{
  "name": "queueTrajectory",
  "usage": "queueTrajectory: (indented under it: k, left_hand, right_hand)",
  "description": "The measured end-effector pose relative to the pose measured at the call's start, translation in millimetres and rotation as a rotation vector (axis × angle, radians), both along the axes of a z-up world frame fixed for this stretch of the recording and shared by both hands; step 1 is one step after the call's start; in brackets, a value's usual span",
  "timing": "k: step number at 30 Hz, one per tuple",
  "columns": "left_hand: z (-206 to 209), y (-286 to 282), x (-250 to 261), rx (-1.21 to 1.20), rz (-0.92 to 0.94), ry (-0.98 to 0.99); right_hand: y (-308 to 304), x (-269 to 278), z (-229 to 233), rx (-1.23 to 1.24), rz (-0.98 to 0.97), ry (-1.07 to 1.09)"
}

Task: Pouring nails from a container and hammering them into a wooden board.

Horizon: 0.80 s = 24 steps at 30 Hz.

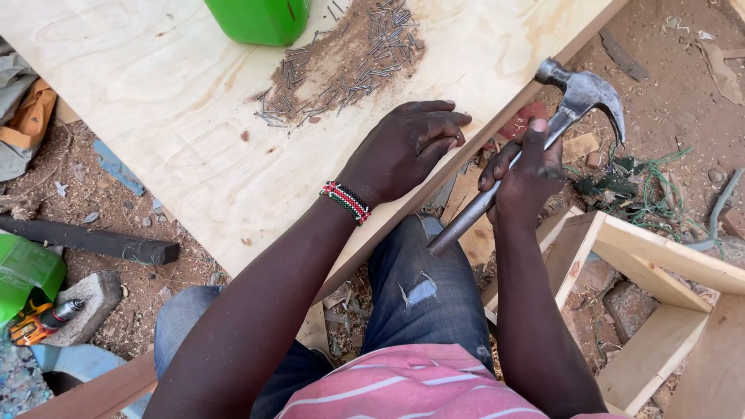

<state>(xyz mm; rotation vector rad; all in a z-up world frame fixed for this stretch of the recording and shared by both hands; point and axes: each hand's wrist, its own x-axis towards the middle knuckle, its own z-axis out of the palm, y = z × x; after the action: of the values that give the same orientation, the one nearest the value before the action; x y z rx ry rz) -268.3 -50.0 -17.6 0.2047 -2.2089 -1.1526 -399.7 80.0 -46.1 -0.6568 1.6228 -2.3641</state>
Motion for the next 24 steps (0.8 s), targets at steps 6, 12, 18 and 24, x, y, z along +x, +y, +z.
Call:
queueTrajectory:
  k: [6, 12, 18, 24]
  left_hand:
    - [1, 0, 0, -0.001, -0.005, 0.014]
    - [-4, -5, -4, 0.021, -0.015, 0.051]
    - [0, -13, -7, 0.056, 0.015, 0.064]
    - [3, -21, -27, 0.08, 0.027, -0.022]
  right_hand:
    - [0, 7, 13, 0.047, 0.001, 0.018]
    - [3, -3, -1, 0.007, 0.013, -0.026]
    - [3, 16, 11, -0.047, -0.006, -0.206]
    - [12, 20, 29, -0.001, -0.009, -0.292]
